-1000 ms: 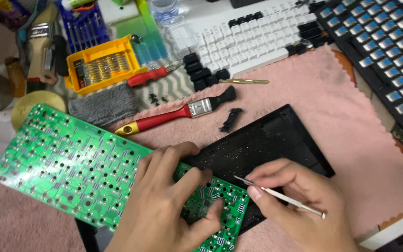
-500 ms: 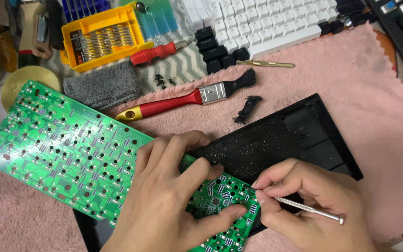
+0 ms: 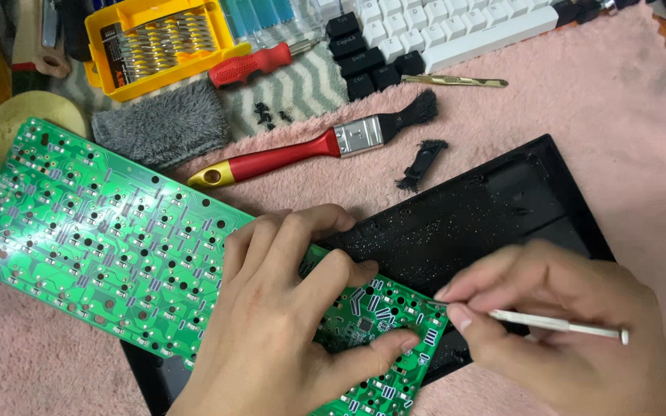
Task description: The person uses a small metal tool to scrape and clean the surface of a green keyboard circuit board. The person repeatedly scrapes different areas of the board, removing residue or debris from the surface.
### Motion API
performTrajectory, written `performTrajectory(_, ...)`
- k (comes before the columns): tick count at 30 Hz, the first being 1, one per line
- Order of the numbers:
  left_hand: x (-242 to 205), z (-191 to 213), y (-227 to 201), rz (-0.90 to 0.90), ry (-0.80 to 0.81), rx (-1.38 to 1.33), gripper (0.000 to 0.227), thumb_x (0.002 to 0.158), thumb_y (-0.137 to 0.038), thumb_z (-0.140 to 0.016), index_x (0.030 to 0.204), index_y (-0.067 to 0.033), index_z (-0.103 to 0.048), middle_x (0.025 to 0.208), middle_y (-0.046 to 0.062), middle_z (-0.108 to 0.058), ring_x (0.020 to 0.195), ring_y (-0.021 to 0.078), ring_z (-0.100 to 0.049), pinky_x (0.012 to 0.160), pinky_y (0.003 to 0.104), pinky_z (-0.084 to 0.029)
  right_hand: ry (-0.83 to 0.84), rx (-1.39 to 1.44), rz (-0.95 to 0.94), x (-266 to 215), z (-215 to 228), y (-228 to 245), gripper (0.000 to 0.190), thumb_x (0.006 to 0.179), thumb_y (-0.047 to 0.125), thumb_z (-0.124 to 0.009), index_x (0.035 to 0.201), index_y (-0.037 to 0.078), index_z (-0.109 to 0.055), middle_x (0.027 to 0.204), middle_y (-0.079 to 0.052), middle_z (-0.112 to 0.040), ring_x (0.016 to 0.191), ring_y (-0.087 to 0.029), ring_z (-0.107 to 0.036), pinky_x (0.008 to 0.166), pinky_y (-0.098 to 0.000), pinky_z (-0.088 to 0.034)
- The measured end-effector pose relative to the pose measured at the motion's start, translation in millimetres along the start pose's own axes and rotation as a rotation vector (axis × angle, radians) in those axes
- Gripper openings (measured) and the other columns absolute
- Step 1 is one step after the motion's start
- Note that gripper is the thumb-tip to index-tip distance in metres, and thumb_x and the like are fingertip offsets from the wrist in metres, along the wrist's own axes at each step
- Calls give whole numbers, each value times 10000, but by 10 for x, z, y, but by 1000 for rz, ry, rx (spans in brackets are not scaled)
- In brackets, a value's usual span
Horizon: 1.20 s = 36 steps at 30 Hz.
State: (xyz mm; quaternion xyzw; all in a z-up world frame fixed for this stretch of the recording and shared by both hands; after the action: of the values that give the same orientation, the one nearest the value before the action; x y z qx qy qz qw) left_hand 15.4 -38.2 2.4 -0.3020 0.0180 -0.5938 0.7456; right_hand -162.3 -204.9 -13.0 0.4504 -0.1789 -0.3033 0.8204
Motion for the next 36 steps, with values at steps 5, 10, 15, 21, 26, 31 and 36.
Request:
performTrajectory(5,3,9,-16,4,-3,3,534,954,-665,-847,1133,-184,-698,1399,149,-647,1170,359,-663,965,557,-437,-66,-22,140,-177,-103,174,356,754,72,-955,681,113,-610,876,-53,-929,660,-24,-867,656,-128,-682)
performTrajectory(10,-6,2,-29,-3,7,24,548,943,-666,-869,1137,-185,-690,1421,133,-655,1190,350,-674,972,560,-445,-88,-56,105,-213,-143,203,441,755,30,-964,651,82,-539,917,-95,-941,695,-34,-896,735,-139,-734)
performTrajectory(15,3,-3,-14,16,19,8,522,953,-655,-854,1116,-182,-706,1414,142,-638,1197,370,-666,952,578,-444,-75,-19,224,-205,-146,187,353,730,48,-977,597,83,-652,860,-61,-926,714,-15,-901,662,-102,-694)
performTrajectory(21,4,-14,-12,-12,-9,19,554,919,-656,-905,1122,-181,-703,1429,139,-655,1236,346,-681,974,564,-450,-75,-41,353,-215,-152,159,360,764,37,-952,638,88,-619,913,-92,-921,718,-29,-904,675,-101,-688)
performTrajectory(26,8,-13,-12,-3,-4,17,555,926,-658,-895,1107,-177,-688,1424,133,-656,1211,357,-688,971,559,-446,-84,-129,372,-188,-130,131,406,777,61,-967,633,93,-589,860,-34,-889,666,-6,-841,627,-113,-645)
performTrajectory(31,5,-13,-15,-4,-1,10,548,918,-643,-912,1108,-176,-698,1432,133,-661,1224,362,-692,989,563,-446,-90,-95,407,-188,-140,131,408,777,52,-975,670,82,-583,900,-65,-889,741,-38,-892,688,-136,-675)
performTrajectory(36,6,-17,-18,9,4,25,540,924,-660,-897,1101,-189,-702,1427,145,-646,1227,358,-687,968,549,-430,-70,-23,394,-190,-144,118,427,766,39,-973,665,71,-560,892,-98,-880,741,-54,-895,692,-134,-704)
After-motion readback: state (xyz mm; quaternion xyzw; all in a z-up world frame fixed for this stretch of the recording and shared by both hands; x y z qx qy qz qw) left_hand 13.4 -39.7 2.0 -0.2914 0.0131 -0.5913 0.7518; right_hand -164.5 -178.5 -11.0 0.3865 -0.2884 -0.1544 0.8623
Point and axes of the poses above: each hand's wrist, its own x-axis towards the middle knuckle, its own z-axis out of the back of the hand, y = z × x, the point moved 4 cm from there along x, towards the middle knuckle
